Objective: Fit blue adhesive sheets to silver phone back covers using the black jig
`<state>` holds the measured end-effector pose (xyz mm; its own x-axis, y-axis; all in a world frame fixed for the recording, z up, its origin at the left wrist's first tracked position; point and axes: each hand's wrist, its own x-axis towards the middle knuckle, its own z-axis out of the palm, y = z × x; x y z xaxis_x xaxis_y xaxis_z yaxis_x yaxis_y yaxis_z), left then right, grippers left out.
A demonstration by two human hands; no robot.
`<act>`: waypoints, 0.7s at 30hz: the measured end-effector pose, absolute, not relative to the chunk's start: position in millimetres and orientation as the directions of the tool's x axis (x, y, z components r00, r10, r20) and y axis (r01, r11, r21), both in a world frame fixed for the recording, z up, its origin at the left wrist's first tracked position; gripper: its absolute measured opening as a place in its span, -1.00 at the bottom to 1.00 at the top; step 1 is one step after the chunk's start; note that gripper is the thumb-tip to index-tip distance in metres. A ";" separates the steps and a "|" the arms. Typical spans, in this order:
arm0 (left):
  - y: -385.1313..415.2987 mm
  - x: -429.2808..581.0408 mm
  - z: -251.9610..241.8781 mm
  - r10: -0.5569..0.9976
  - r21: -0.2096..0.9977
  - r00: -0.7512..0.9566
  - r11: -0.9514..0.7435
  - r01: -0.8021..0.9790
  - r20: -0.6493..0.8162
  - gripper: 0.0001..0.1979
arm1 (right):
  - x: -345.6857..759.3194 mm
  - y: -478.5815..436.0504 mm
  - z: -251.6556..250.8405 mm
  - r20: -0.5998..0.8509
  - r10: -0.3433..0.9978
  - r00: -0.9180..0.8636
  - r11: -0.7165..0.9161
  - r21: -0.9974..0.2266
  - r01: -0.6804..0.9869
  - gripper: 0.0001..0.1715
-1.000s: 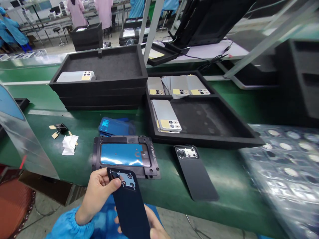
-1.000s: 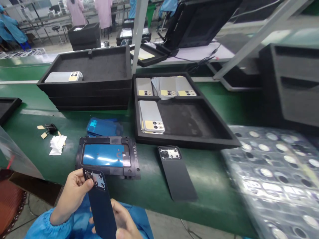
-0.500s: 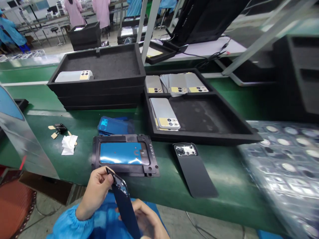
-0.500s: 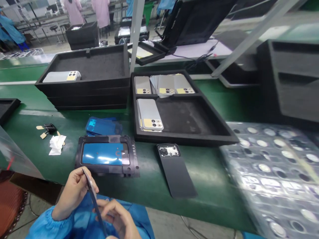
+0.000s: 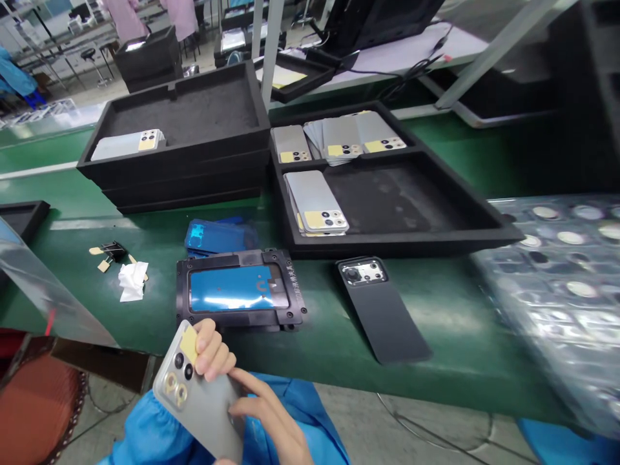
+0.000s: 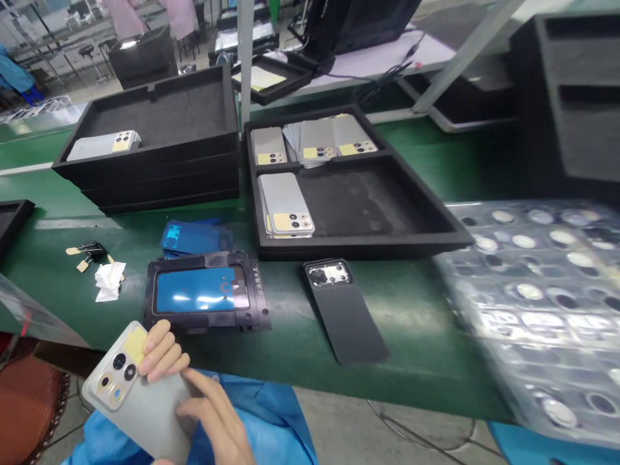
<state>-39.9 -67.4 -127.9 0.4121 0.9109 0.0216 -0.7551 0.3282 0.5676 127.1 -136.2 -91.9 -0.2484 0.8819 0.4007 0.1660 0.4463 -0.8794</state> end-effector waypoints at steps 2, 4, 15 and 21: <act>-69.4 -41.9 -136.0 0.907 0.562 0.421 0.336 -0.756 0.025 -0.43 | 127.2 -134.4 -90.8 0.426 0.871 -0.246 0.474 -0.860 0.190 -0.61; -72.1 -43.7 -142.0 0.907 0.562 0.422 0.340 -0.754 0.018 -0.43 | 127.2 -133.5 -90.2 0.443 0.864 -0.240 0.493 -0.842 0.218 -0.60; -78.5 -40.7 -122.6 0.947 0.662 0.294 0.305 -0.685 -0.133 -0.31 | 129.6 -138.3 -98.7 0.394 0.876 -0.277 0.437 -0.892 0.115 -0.54; -80.1 -34.0 -75.2 0.966 0.819 0.072 0.250 -0.517 -0.249 -0.52 | 142.7 -143.9 -95.2 0.004 0.855 -0.518 -0.196 -0.924 -0.329 -0.38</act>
<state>-34.0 -80.1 -75.2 0.0724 0.9658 -0.2491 -0.5169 0.2499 0.8187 142.7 -143.9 -95.2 -0.5185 0.8551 0.0035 -0.3290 -0.1957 -0.9239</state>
